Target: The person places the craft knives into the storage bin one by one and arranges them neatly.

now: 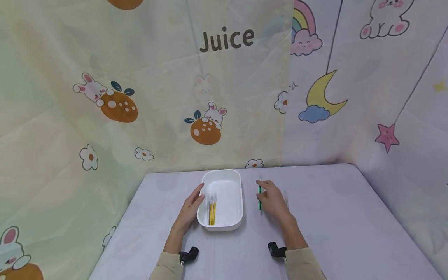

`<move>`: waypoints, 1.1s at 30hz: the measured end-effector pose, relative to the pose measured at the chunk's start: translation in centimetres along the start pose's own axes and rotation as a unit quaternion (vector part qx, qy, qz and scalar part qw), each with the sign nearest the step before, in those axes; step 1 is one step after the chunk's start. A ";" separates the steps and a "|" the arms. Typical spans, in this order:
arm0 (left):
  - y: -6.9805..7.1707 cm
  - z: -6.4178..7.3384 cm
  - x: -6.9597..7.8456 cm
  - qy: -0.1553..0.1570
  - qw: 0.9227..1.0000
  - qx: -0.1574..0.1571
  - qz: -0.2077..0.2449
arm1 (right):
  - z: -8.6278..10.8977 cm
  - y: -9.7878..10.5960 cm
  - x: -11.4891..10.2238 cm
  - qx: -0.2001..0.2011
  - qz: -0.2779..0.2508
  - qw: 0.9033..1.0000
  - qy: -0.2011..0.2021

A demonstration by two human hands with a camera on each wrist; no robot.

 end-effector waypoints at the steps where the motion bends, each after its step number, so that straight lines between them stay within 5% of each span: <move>1: 0.0 0.0 -0.1 -0.001 1.000 -0.001 -0.001 | 0.0 0.1 -0.3 0.005 -0.004 1.000 0.004; 9: 0.1 0.0 0.0 -0.002 1.000 -0.002 0.000 | 0.3 0.1 -2.1 0.025 -0.046 0.998 0.038; 20: 0.0 0.0 0.1 0.010 1.000 -0.003 0.000 | 0.3 -0.4 -2.9 0.025 -0.189 0.982 0.008; 33: 0.0 -0.1 0.1 0.013 1.000 -0.006 0.003 | 0.5 -2.2 -5.7 0.020 -0.223 0.974 0.024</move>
Point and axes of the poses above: each hand's wrist, its own z-axis away from the middle knuckle, its own y-axis out of the back of the hand, x = y × z, the point moved 9 cm from there along -z, towards the middle knuckle, and after that the axes turned 13 degrees about x, right-handed, at the moved point
